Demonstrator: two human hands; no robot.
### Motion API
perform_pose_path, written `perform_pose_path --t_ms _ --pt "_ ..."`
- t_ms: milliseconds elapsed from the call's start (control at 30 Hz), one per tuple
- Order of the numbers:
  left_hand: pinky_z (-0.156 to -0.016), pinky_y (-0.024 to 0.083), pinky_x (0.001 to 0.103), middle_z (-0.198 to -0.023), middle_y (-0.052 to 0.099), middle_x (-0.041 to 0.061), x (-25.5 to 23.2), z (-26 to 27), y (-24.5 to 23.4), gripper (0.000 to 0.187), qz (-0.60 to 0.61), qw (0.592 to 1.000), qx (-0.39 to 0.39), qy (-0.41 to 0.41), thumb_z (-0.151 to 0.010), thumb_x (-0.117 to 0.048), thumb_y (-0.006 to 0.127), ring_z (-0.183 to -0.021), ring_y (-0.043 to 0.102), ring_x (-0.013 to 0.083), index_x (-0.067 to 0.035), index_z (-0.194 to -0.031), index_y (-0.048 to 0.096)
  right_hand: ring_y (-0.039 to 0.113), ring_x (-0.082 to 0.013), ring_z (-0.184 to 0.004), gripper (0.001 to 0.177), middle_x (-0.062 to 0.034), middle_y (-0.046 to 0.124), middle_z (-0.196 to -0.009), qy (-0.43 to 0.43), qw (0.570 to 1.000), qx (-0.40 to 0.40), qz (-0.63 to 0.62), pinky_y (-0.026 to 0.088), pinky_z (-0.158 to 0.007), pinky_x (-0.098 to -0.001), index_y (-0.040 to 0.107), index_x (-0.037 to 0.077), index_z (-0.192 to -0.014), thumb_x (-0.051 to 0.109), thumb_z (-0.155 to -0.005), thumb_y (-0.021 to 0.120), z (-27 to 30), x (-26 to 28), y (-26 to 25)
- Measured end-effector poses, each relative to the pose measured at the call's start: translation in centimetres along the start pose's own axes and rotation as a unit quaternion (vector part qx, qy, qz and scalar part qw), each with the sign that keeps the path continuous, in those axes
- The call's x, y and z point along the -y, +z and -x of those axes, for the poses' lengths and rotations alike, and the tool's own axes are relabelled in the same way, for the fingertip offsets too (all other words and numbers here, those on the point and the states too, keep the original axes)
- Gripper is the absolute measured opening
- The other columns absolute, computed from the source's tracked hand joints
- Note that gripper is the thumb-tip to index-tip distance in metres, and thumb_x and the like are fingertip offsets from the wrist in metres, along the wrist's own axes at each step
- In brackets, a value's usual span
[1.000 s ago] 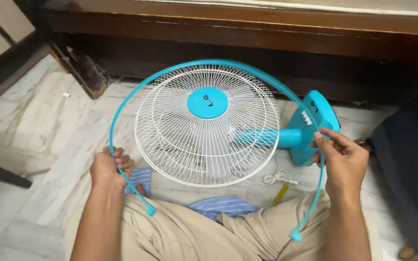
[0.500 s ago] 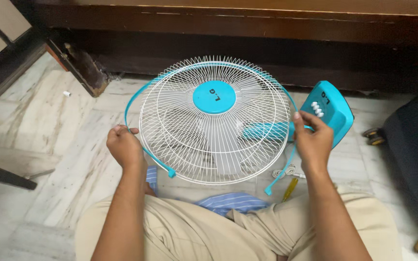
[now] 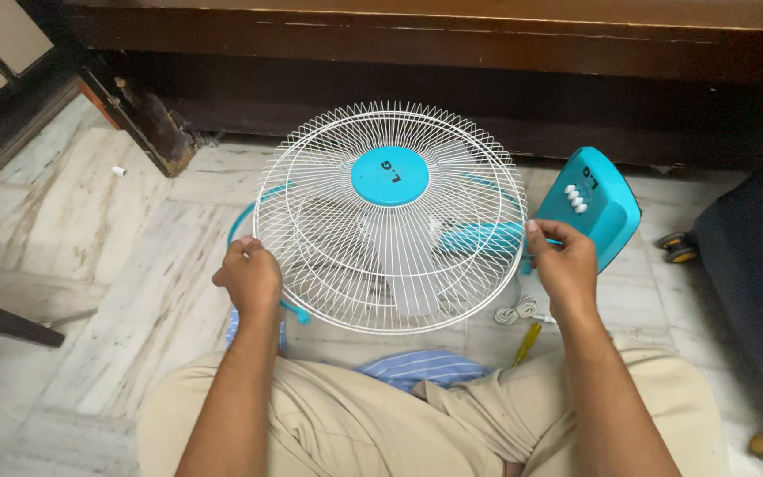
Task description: The person assembles a pedestal fan by attaching the front wire cage to the fan head and securing it with a screwdriver. They then attach a blue plastic ring to the cage and fasten it with a small metal clip.
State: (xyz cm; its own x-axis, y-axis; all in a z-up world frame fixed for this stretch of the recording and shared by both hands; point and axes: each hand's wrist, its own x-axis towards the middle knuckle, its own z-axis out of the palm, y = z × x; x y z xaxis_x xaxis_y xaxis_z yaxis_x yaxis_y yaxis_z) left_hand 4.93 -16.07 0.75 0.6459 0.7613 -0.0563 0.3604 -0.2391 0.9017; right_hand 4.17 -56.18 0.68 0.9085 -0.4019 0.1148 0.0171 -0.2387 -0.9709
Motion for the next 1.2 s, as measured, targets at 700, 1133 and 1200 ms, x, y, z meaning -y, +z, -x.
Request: perform_pose_path --t_ms 700,1133,1200 --pt "-0.079 0.064 0.028 -0.105 0.071 0.008 -10.0 16.3 4.3 0.013 0.292 0.807 0.311 0.41 -0.096 0.001 0.072 -0.091 0.073 0.0135 0.001 -0.109 0.072 0.065 -0.0095 -0.081 0.02 -0.0046 0.072 -0.096 -0.162 0.959 0.109 -0.207 0.054 -0.07 -0.0231 0.069 -0.002 -0.117 0.004 -0.099 0.066 5.3 7.5 3.0" --pt "-0.083 0.065 0.028 -0.106 0.071 0.011 -9.0 17.6 2.3 0.023 0.245 0.803 0.293 0.458 -0.09 0.009 0.07 -0.097 0.075 0.0181 0.003 -0.113 0.068 0.066 -0.0139 -0.08 0.013 -0.0092 0.07 -0.093 -0.126 0.938 0.172 -0.275 0.056 -0.072 -0.0274 0.068 -0.008 -0.11 -0.002 -0.098 0.066 6.1 7.2 3.2" --pt "-0.079 0.064 0.028 -0.106 0.071 0.01 -9.2 17.9 2.1 0.019 0.225 0.801 0.266 0.486 -0.091 0.005 0.072 -0.093 0.076 0.0182 -0.001 -0.109 0.07 0.066 -0.0138 -0.08 0.014 -0.0092 0.07 -0.094 -0.121 0.935 0.171 -0.287 0.056 -0.072 -0.0274 0.068 -0.008 -0.11 -0.002 -0.098 0.066 6.2 7.4 3.0"
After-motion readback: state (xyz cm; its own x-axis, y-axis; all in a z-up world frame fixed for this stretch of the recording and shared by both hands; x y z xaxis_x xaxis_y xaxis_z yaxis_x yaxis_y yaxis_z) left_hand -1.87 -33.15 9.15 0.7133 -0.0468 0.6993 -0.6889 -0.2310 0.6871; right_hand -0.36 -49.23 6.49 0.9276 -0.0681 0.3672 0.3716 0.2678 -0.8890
